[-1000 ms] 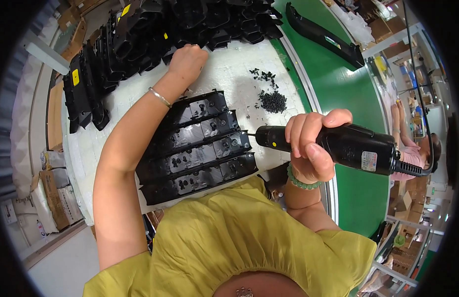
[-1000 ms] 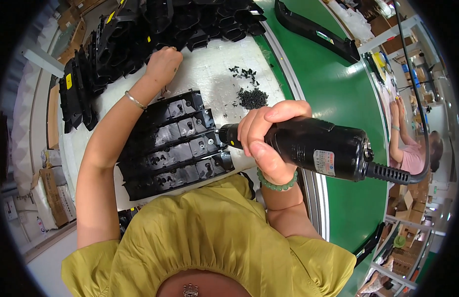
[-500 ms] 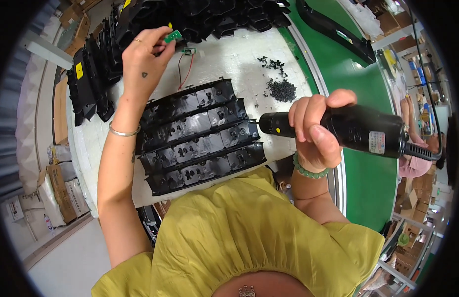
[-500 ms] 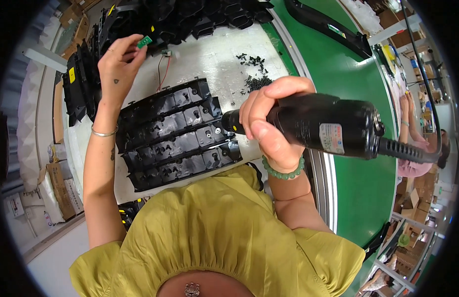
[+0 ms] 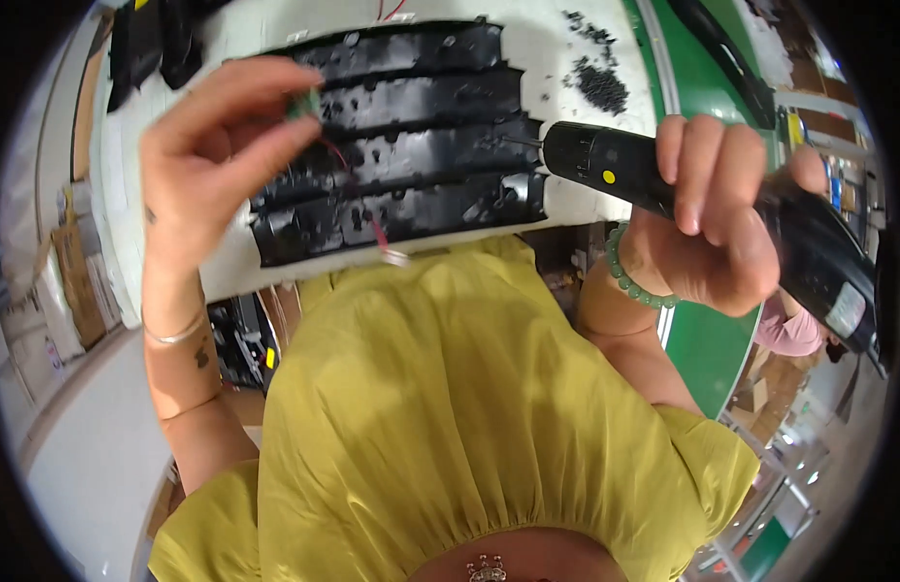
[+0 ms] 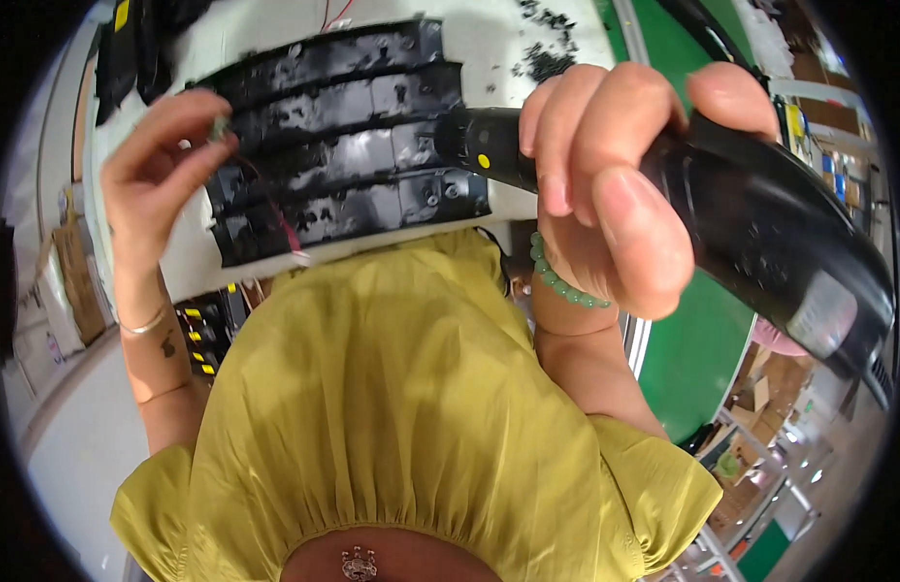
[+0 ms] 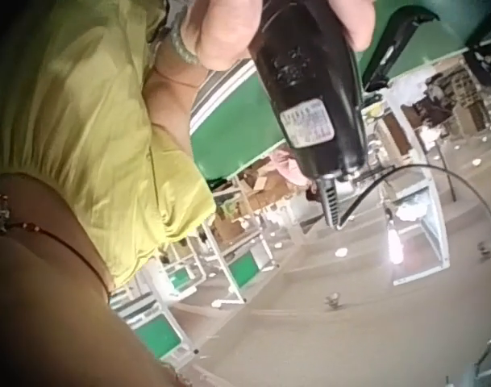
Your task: Assembling small circuit boards onto plastic parts using an electric screwdriver.
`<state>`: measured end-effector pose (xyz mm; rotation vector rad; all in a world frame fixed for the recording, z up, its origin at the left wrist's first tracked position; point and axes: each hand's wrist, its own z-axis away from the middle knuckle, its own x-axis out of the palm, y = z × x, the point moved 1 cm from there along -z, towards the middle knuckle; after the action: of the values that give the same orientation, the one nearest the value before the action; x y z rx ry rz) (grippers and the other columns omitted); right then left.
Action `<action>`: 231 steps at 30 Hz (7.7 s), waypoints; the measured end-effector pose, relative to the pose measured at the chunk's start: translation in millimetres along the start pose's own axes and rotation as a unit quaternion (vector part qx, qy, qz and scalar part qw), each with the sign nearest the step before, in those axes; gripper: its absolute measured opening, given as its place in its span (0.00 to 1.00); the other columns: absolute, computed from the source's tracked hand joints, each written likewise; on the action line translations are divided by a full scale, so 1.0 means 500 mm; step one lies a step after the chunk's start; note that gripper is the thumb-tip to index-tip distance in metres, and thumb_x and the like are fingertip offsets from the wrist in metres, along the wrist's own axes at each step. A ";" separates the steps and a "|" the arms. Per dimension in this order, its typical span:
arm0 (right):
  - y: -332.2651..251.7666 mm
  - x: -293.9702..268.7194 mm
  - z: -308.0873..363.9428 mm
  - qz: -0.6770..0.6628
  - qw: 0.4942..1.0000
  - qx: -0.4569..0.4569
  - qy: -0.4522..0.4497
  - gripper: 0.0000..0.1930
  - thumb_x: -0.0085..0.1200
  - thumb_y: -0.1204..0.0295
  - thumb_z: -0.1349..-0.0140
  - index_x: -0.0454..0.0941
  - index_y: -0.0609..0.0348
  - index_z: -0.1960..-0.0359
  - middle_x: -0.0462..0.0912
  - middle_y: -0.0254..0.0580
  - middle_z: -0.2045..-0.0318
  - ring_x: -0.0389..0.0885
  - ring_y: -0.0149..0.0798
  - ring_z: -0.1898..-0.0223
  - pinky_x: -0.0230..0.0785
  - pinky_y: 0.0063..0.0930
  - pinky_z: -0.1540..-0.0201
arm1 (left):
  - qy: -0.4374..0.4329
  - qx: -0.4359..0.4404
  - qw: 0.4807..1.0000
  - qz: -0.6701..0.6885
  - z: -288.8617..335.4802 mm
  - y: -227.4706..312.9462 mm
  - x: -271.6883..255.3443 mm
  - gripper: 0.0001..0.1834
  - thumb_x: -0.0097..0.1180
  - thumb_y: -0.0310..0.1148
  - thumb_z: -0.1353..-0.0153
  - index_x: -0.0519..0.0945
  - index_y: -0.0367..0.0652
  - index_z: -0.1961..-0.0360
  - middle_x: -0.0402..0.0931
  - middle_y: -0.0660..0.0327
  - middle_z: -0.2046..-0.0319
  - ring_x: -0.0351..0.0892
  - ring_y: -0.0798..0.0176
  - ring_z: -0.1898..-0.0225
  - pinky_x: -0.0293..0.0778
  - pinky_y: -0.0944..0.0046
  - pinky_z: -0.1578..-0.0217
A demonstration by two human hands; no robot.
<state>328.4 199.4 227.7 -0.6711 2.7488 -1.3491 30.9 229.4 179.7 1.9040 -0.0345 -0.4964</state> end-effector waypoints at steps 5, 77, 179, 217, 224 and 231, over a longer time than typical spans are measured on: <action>0.022 0.056 0.016 -0.049 0.991 0.078 -0.093 0.22 0.55 0.70 0.44 0.68 0.42 0.47 0.70 0.21 0.80 0.67 0.21 0.79 0.59 0.19 0.67 | -0.004 -0.107 0.983 -0.147 0.118 0.021 0.076 0.10 0.64 0.20 0.55 0.83 0.38 0.68 0.80 0.58 0.73 0.79 0.59 0.67 0.76 0.66 0.66; 0.135 -0.132 0.011 0.108 0.967 -0.022 0.229 0.14 0.47 0.78 0.48 0.67 0.58 0.58 0.66 0.37 0.82 0.64 0.33 0.81 0.64 0.32 0.71 | 0.009 0.054 0.969 -0.239 0.061 0.010 0.166 0.10 0.66 0.20 0.57 0.80 0.37 0.70 0.78 0.58 0.70 0.73 0.56 0.69 0.72 0.64 0.69; 0.076 0.168 0.016 -0.028 0.961 0.072 -0.266 0.16 0.59 0.75 0.44 0.61 0.48 0.65 0.73 0.32 0.81 0.71 0.30 0.84 0.65 0.24 0.81 | 0.056 0.058 0.963 -0.257 0.174 -0.054 0.120 0.09 0.68 0.25 0.60 0.78 0.40 0.77 0.82 0.64 0.68 0.76 0.53 0.54 0.72 0.57 0.55; 0.076 0.196 0.003 -0.113 0.978 0.023 -0.173 0.16 0.63 0.68 0.45 0.68 0.43 0.60 0.75 0.20 0.82 0.71 0.18 0.83 0.60 0.11 0.78 | 0.136 0.061 0.988 -0.049 0.165 -0.059 0.125 0.07 0.66 0.21 0.58 0.82 0.40 0.75 0.83 0.63 0.72 0.79 0.59 0.62 0.76 0.66 0.63; 0.080 0.193 0.008 -0.123 0.982 0.015 -0.145 0.16 0.64 0.69 0.46 0.68 0.43 0.61 0.75 0.20 0.82 0.71 0.18 0.83 0.62 0.09 0.79 | 0.125 0.076 0.988 -0.045 0.163 -0.051 0.130 0.08 0.66 0.20 0.60 0.82 0.39 0.74 0.83 0.61 0.71 0.79 0.59 0.63 0.76 0.65 0.64; 0.086 0.178 0.017 -0.106 0.968 0.050 -0.222 0.17 0.65 0.67 0.45 0.66 0.44 0.60 0.76 0.23 0.80 0.72 0.20 0.82 0.64 0.12 0.79 | 0.093 0.050 0.986 -0.132 0.174 -0.037 0.130 0.17 0.67 0.23 0.61 0.82 0.42 0.65 0.81 0.59 0.62 0.75 0.53 0.54 0.73 0.59 0.54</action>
<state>233.2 182.3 205.8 -1.1277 2.2923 -1.1786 55.7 142.9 116.4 2.0582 0.3253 -0.4997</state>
